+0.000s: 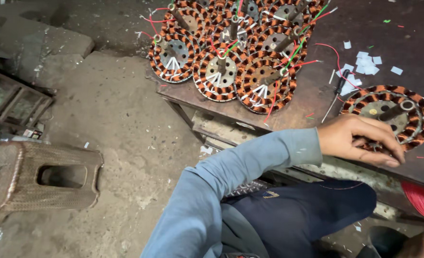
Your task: The person assembles electrical components by inserting small white plastic pieces into slots on a circular copper-wound stator. They use scissors to trim excess material and handle multiple stators on a cluttered workbench.
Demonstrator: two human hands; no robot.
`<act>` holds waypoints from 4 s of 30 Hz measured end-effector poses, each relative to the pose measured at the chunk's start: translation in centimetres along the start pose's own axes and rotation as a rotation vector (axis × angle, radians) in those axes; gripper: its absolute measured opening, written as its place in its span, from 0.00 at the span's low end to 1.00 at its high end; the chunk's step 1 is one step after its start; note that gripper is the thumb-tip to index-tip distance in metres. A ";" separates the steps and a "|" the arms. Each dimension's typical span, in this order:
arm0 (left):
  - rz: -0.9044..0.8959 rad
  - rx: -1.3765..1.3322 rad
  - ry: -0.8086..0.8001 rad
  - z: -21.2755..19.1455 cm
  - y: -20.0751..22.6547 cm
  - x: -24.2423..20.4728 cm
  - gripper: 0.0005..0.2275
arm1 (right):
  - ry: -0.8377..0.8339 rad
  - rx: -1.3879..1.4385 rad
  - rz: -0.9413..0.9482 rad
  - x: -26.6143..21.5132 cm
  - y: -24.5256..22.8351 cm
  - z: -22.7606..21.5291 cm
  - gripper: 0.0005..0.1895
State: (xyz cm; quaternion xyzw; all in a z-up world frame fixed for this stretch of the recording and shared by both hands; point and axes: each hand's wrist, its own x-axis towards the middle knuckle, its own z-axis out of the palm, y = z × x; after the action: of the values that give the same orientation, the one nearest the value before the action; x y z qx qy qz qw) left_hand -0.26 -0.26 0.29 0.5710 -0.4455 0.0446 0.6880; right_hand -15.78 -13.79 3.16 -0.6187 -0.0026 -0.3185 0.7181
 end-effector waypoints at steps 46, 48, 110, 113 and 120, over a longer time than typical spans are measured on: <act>0.113 0.359 -0.007 3.8 6.3 4.9 0.11 | 0.020 -0.267 -0.201 5.5 -2.8 -3.2 0.25; 0.102 0.373 0.000 4.0 6.3 4.9 0.10 | 0.029 -0.282 -0.192 5.4 -3.0 -3.2 0.27; -0.044 0.662 0.029 1.5 7.4 3.7 0.18 | -0.106 -0.493 0.030 5.3 -6.8 -1.3 0.08; 0.066 0.550 -0.066 2.2 8.2 2.7 0.14 | -0.213 -0.514 0.038 5.1 -7.0 -1.2 0.07; 0.015 0.472 0.121 3.3 8.1 0.8 0.13 | -0.465 -0.448 -0.058 8.0 -6.0 -1.7 0.19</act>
State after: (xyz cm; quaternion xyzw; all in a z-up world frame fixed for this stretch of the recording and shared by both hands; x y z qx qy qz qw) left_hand -6.21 -0.55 6.72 0.7089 -0.3852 0.1866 0.5606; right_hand -12.80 -19.11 11.31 -0.8174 -0.1139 -0.1817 0.5347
